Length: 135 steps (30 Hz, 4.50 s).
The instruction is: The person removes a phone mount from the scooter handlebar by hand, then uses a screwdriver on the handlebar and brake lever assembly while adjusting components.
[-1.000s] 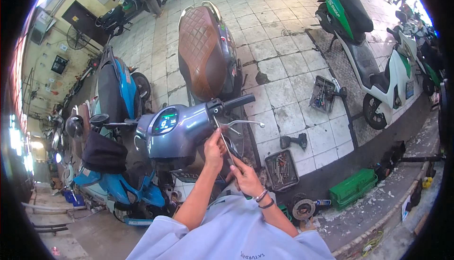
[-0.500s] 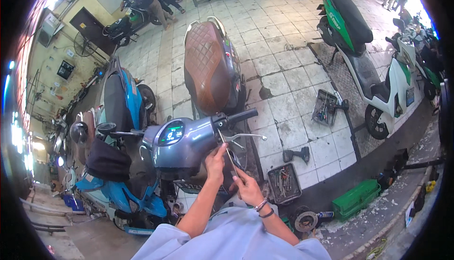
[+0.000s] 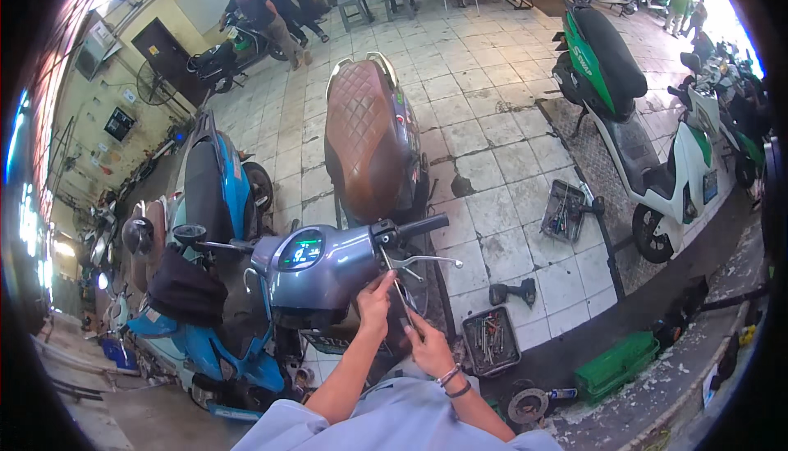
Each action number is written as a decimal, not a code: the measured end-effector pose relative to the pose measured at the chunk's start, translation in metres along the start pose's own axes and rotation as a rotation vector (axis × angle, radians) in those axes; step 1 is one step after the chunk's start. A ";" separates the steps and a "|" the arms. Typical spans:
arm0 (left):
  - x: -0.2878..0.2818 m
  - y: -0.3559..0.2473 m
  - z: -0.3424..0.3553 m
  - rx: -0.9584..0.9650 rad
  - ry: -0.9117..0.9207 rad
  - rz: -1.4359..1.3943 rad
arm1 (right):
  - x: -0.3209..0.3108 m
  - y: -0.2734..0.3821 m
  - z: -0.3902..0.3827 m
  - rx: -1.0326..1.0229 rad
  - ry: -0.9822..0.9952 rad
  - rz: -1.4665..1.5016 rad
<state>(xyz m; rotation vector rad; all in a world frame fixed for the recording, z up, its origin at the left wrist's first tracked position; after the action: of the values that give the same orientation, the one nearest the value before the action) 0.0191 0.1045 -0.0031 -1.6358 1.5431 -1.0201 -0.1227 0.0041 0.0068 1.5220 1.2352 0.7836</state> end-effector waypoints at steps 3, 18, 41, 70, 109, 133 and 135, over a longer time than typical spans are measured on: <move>0.001 0.001 0.000 -0.019 0.019 -0.018 | 0.000 -0.003 -0.001 0.087 0.048 -0.012; 0.001 -0.003 -0.003 -0.054 0.024 -0.036 | 0.006 0.004 -0.003 0.150 0.342 0.439; -0.001 -0.005 -0.004 -0.071 0.065 -0.036 | 0.004 0.011 -0.005 0.217 0.401 0.694; 0.003 -0.003 -0.004 -0.084 0.172 -0.114 | -0.004 -0.004 0.029 0.150 0.420 0.488; -0.002 -0.022 -0.012 -0.066 0.139 0.056 | 0.007 0.018 0.039 0.137 0.339 0.409; 0.057 -0.184 0.022 0.900 0.379 1.458 | 0.004 0.020 0.034 0.166 0.361 0.343; 0.066 -0.172 0.032 0.780 0.536 1.556 | 0.003 0.016 0.034 0.164 0.357 0.343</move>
<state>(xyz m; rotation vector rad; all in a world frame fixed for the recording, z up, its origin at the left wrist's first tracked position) 0.1300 0.0518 0.1379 0.5152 1.7321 -0.8594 -0.0856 -0.0025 0.0114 1.8107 1.3364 1.2461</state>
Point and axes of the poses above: each hand's wrist, its own z-axis towards the middle knuckle, its own x-axis out of the palm, y = z × x, the point moved 6 cm from there along z, towards the middle knuckle, and after that the axes turned 2 degrees about -z, right-handed, at the moved point
